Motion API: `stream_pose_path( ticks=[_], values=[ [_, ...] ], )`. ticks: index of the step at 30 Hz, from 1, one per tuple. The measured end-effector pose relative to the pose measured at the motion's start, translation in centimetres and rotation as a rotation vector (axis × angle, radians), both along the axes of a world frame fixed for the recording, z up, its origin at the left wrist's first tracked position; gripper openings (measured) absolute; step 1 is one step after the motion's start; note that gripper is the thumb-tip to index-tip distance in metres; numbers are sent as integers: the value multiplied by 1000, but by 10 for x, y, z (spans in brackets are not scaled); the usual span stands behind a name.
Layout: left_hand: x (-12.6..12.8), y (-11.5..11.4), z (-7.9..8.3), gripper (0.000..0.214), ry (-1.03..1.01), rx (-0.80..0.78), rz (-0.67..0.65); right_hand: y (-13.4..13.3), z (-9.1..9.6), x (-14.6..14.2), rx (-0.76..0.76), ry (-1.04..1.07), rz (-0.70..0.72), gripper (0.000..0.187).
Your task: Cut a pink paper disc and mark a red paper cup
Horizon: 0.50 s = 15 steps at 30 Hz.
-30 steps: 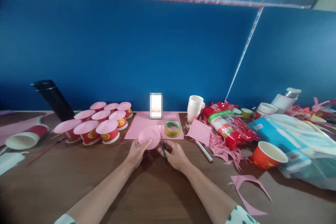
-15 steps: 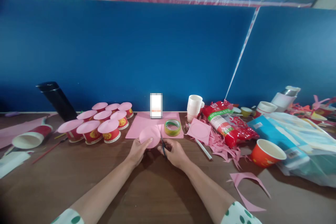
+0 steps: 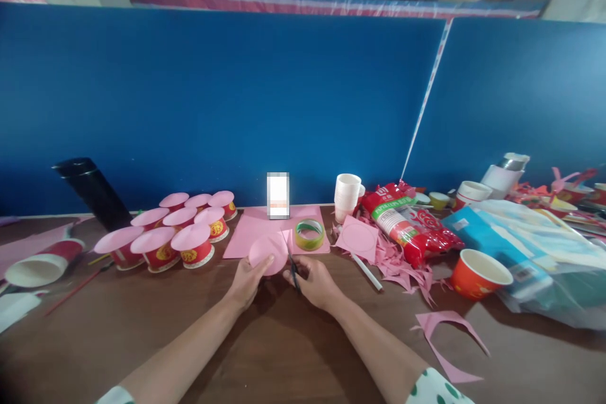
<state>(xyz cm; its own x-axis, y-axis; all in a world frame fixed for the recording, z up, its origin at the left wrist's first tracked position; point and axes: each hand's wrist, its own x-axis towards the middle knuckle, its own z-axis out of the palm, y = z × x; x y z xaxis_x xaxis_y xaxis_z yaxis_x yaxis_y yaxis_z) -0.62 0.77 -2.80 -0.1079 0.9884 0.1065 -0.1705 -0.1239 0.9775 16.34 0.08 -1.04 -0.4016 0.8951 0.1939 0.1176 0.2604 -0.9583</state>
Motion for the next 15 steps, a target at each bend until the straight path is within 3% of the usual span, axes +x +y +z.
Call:
stream_pose_path(
  ticks=[15],
  values=[
    [-2,-4,4,38,5,-60,-2,0,-1,0,-28,-21,4,19]
  ],
)
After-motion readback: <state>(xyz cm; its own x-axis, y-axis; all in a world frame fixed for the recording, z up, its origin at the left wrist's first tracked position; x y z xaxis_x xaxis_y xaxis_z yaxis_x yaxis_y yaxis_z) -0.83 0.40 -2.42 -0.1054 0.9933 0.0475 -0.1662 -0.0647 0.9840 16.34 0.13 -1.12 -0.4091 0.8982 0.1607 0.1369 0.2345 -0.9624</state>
